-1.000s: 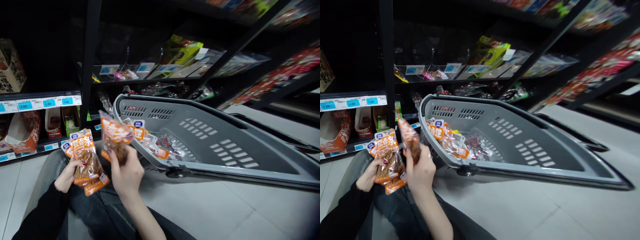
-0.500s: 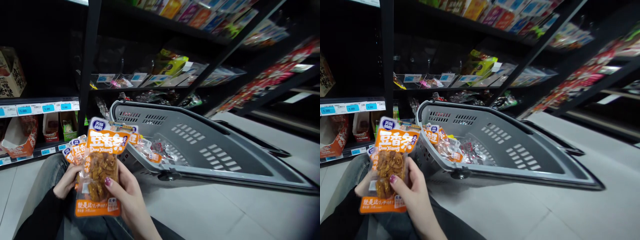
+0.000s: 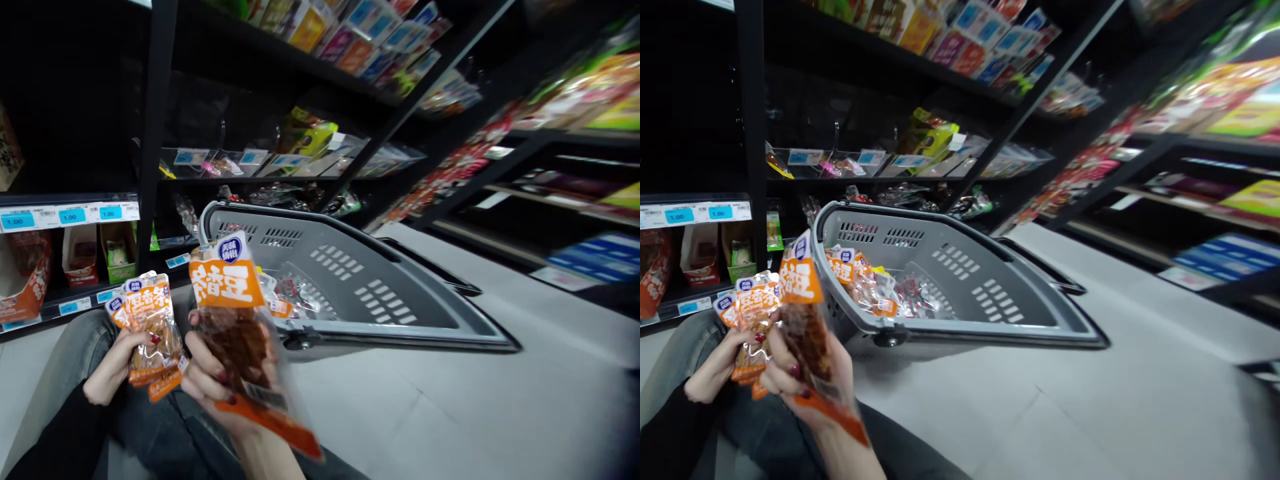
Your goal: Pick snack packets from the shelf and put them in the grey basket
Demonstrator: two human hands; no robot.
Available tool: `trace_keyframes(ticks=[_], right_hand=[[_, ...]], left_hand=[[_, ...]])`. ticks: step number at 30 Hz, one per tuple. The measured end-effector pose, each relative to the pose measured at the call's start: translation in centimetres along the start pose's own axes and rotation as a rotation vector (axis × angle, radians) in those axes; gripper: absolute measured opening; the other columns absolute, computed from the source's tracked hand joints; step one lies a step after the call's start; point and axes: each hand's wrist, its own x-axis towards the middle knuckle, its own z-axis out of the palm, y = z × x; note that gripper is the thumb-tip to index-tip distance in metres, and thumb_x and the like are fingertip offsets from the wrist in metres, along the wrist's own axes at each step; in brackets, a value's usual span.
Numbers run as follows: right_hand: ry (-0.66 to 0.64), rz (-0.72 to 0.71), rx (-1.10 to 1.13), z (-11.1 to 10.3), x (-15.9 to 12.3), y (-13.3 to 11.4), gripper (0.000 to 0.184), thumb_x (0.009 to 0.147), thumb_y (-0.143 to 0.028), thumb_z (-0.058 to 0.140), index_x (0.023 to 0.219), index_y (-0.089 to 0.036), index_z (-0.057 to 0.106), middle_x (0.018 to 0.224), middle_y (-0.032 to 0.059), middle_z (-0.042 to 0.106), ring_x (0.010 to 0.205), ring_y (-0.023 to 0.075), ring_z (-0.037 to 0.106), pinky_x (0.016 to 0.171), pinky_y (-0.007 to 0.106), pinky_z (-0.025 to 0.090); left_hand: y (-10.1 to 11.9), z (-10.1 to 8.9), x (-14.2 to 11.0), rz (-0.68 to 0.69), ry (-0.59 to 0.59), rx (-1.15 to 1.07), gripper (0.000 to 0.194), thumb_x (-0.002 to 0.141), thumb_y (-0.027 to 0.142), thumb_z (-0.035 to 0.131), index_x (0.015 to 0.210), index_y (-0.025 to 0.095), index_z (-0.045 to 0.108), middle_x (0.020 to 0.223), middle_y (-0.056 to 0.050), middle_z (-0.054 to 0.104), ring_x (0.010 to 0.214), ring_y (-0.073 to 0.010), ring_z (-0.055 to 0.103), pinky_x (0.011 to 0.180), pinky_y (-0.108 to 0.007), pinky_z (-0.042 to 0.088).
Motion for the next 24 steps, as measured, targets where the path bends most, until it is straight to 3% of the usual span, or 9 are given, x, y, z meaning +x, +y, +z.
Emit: trace_keyframes(ticks=[3, 6, 9, 12, 18, 21, 24], right_hand=[[-0.161, -0.009, 0.163, -0.6, 0.2, 0.4, 0.038, 0.079, -0.057, 0.048, 0.084, -0.02, 0.05, 0.044, -0.015, 0.025, 0.024, -0.0021, 0.004, 0.031, 0.013, 0.013], [-0.27, -0.046, 0.262, -1.3, 0.5, 0.8, 0.023, 0.084, -0.041, 0.053, 0.076, -0.021, 0.043, 0.042, -0.0163, 0.021, 0.022, -0.0033, 0.0, 0.028, 0.009, 0.009], [-0.301, -0.05, 0.308, -1.7, 0.6, 0.9, 0.022, 0.083, -0.032, 0.056, 0.073, -0.021, 0.039, 0.042, -0.0166, 0.021, 0.021, -0.0039, -0.002, 0.026, 0.008, 0.008], [-0.227, -0.061, 0.319, -1.6, 0.6, 0.7, 0.022, 0.082, -0.029, 0.057, 0.072, -0.021, 0.038, 0.042, -0.0164, 0.022, 0.022, -0.0038, -0.003, 0.027, 0.008, 0.006], [0.091, -0.135, 0.298, -0.6, 0.6, 0.4, 0.014, 0.084, -0.022, 0.049, 0.076, -0.019, 0.038, 0.045, -0.016, 0.025, 0.029, -0.0029, -0.005, 0.032, 0.009, 0.01], [0.123, -0.147, 0.199, -0.9, 0.8, 0.5, 0.015, 0.084, -0.025, 0.05, 0.075, -0.019, 0.038, 0.046, -0.0158, 0.023, 0.03, -0.0018, -0.005, 0.033, 0.01, 0.011], [0.071, -0.104, -0.099, -1.2, 0.5, 0.0, 0.029, 0.081, -0.048, 0.047, 0.074, -0.021, 0.04, 0.044, -0.0148, 0.021, 0.028, 0.0003, 0.002, 0.032, 0.014, 0.017]], left_hand=[[0.1, -0.1, -0.1, -0.028, -0.002, 0.022, 0.03, 0.048, 0.006, 0.065, 0.078, 0.011, 0.063, 0.062, -0.003, 0.07, 0.057, -0.0211, 0.066, 0.056, -0.029, 0.052], [0.1, -0.3, -0.1, -0.06, 0.015, 0.034, 0.031, 0.046, 0.006, 0.066, 0.077, 0.011, 0.064, 0.06, -0.004, 0.07, 0.057, -0.0231, 0.066, 0.056, -0.031, 0.053], [-0.1, -0.6, 0.1, -0.057, 0.028, 0.06, 0.029, 0.047, 0.008, 0.066, 0.076, 0.011, 0.064, 0.059, -0.004, 0.07, 0.056, -0.0236, 0.067, 0.055, -0.031, 0.053], [-0.2, -0.8, 0.2, -0.053, 0.022, 0.061, 0.03, 0.049, 0.009, 0.066, 0.078, 0.012, 0.065, 0.062, -0.004, 0.071, 0.06, -0.0245, 0.067, 0.057, -0.032, 0.053], [-0.1, -0.6, 0.3, -0.075, 0.038, 0.071, 0.033, 0.047, 0.007, 0.067, 0.08, 0.012, 0.064, 0.064, -0.004, 0.071, 0.062, -0.0251, 0.068, 0.059, -0.032, 0.054], [0.0, -0.3, 0.1, -0.07, 0.036, 0.048, 0.036, 0.047, 0.006, 0.066, 0.082, 0.012, 0.063, 0.063, -0.003, 0.071, 0.062, -0.0248, 0.068, 0.06, -0.033, 0.054], [0.6, 0.3, -0.3, -0.072, 0.061, -0.035, 0.039, 0.045, 0.005, 0.063, 0.082, 0.014, 0.062, 0.065, -0.002, 0.071, 0.062, -0.0235, 0.067, 0.061, -0.034, 0.055]])
